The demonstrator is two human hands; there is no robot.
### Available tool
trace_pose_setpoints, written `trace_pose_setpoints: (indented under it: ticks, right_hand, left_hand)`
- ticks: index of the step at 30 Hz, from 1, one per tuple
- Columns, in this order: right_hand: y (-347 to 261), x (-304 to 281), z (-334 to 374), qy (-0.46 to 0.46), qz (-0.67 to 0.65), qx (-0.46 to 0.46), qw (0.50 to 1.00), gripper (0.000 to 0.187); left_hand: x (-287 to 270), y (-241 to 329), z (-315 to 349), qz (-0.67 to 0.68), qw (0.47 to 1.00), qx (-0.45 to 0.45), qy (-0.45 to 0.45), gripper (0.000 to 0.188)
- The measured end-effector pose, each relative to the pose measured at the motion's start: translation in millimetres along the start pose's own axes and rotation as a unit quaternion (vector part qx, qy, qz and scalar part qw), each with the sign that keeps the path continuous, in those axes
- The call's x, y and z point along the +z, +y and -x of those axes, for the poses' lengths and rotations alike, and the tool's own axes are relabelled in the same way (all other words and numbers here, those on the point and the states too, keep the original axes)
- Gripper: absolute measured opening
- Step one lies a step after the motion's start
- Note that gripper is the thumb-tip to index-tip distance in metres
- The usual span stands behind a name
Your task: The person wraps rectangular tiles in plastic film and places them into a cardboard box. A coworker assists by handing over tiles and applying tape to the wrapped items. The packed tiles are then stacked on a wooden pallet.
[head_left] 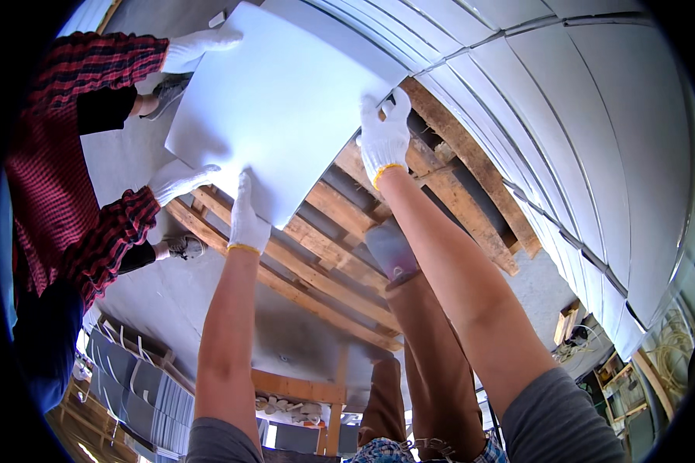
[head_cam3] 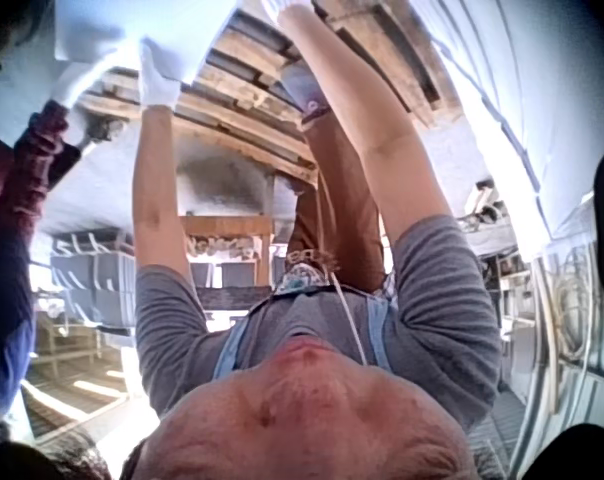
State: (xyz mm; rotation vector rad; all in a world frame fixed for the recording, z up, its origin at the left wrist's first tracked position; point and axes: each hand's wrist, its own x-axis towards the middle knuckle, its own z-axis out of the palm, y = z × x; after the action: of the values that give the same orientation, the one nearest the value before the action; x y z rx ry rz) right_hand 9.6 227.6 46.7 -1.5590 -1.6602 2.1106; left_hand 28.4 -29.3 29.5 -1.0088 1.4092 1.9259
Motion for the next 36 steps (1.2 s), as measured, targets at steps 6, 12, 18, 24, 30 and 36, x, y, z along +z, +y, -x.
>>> trace_pose_setpoints:
  ticks: [6,12,18,24,30,36]
  right_hand:
    - [-9,-14,-38,0.025,0.057,0.064,0.996,0.067]
    - [3,-19,-27,0.019,0.04,0.06,0.997,0.066]
    - [97,-134,79,-0.068,0.175,0.112,0.976,0.039]
    - [148,-338,221,-0.034,0.459,0.137,0.877,0.053]
    - [167,-470,328,-0.04,0.524,0.199,0.827,0.056]
    - [72,-373,401,-0.057,0.479,0.032,0.875,0.051]
  left_hand:
    - [45,21,-6,-0.085,0.995,-0.036,-0.031,0.052]
    - [41,18,-13,-0.056,0.998,-0.032,-0.026,0.048]
    - [2,-60,47,-0.266,0.963,0.038,0.021,0.033]
    - [-87,-192,225,-0.737,0.624,0.124,-0.228,0.025]
    - [-132,-218,434,-0.63,0.726,0.149,-0.229,0.03]
    - [-151,-165,554,-0.508,0.832,0.208,-0.086,0.023]
